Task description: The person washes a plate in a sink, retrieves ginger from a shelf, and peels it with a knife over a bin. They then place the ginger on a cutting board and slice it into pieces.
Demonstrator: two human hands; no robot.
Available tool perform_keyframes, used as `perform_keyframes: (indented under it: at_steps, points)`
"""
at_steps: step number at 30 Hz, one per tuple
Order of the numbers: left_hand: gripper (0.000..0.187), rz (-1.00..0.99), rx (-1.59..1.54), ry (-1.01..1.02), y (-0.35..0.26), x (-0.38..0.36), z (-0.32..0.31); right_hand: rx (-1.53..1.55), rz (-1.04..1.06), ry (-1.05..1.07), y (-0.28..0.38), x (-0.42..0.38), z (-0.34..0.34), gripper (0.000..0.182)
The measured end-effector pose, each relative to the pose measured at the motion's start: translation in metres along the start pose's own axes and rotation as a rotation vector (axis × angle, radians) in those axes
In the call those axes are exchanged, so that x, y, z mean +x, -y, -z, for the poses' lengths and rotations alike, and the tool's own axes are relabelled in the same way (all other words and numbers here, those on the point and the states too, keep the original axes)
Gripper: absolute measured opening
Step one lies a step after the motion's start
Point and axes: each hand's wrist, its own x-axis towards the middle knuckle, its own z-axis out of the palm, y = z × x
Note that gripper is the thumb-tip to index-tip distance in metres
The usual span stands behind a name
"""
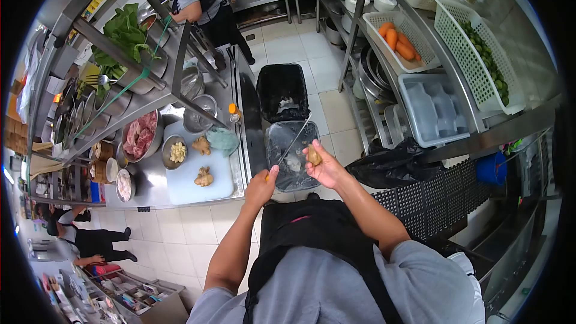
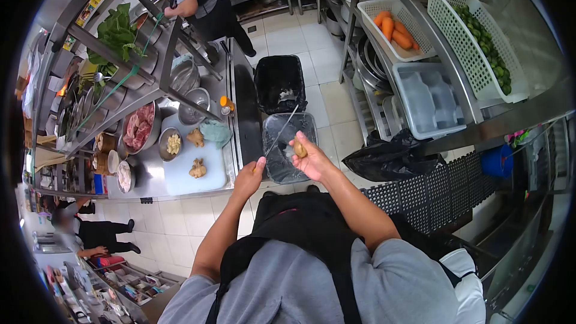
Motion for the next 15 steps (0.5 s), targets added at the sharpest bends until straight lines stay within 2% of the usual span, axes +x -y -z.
perform_keyframes:
  at_steps: [3, 5, 6, 8, 12, 15]
  points:
    - [0.065, -0.078, -0.178, -0.023, -0.007, -0.005, -0.002, 0.082, -0.065, 0.086, 0.001, -0.006, -0.011, 0.063]
    - [0.058, -0.145, -0.194, -0.083, -0.021, -0.010, 0.001, 0.105, -0.068, -0.099, 0.007, -0.013, -0.031, 0.060]
    - [0.058, -0.142, -0.198, -0.088, -0.027, -0.014, 0.003, 0.099, -0.072, -0.096, 0.007, -0.012, -0.031, 0.060]
    - [0.052, -0.264, -0.095, -0.125, -0.038, -0.024, 0.006, 0.203, -0.180, -0.123, 0.002, -0.005, -0.026, 0.059]
    - [0.048, -0.340, 0.094, -0.129, -0.050, -0.033, 0.000, 0.186, -0.213, -0.084, -0.011, 0.008, -0.011, 0.060]
    - [0.048, -0.383, 0.146, -0.120, -0.057, -0.036, -0.003, 0.199, -0.227, -0.182, -0.018, 0.009, -0.017, 0.055]
